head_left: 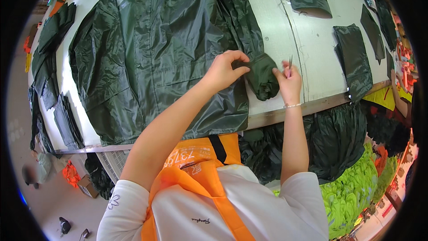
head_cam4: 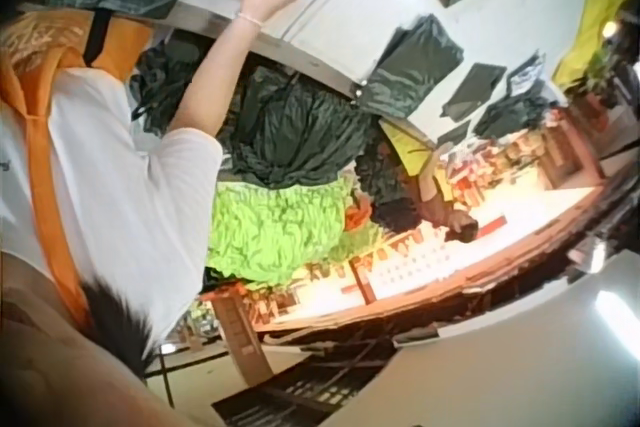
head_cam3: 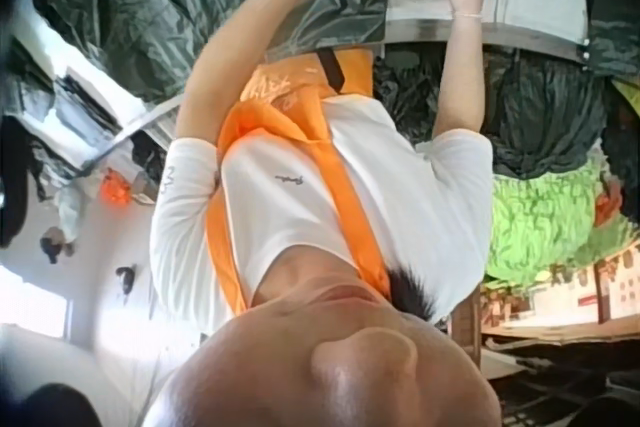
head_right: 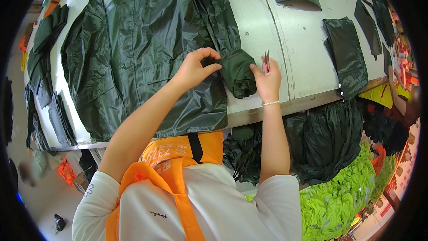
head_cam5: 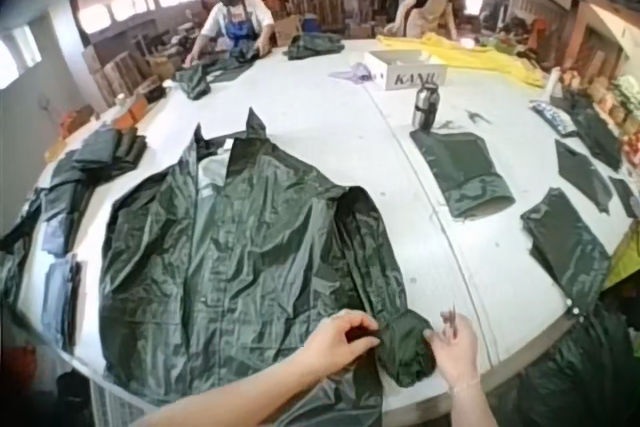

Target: The person folds a dark green jacket on a white table, aligns the edges, and places it in a stack. The person then picks up another jacket, unfolds it, and begins to fold it again.

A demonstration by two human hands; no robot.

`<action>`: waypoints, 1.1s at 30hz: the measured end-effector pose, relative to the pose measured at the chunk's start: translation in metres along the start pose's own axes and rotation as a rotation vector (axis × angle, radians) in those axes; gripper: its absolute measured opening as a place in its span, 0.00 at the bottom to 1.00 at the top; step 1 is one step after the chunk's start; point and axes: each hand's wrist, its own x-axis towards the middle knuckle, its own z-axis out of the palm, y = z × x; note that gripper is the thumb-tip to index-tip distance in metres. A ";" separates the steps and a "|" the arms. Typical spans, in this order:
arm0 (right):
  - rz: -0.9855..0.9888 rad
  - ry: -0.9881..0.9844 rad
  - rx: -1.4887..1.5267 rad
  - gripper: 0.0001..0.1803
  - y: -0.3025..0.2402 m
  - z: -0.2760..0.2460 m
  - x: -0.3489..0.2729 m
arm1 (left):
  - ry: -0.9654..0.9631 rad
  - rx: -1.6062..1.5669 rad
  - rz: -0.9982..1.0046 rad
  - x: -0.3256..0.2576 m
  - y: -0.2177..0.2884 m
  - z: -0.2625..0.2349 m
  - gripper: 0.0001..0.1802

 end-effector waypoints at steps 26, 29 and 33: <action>-0.346 -0.352 -0.028 0.03 -0.083 0.037 0.014 | -0.116 -0.034 -0.351 0.020 0.044 -0.032 0.14; -0.305 -0.367 -0.009 0.05 -0.075 0.038 0.015 | -0.072 -0.004 -0.250 0.020 0.040 -0.029 0.16; -0.302 -0.391 -0.057 0.07 -0.079 0.037 0.011 | -0.057 0.022 -0.232 0.020 0.043 -0.028 0.15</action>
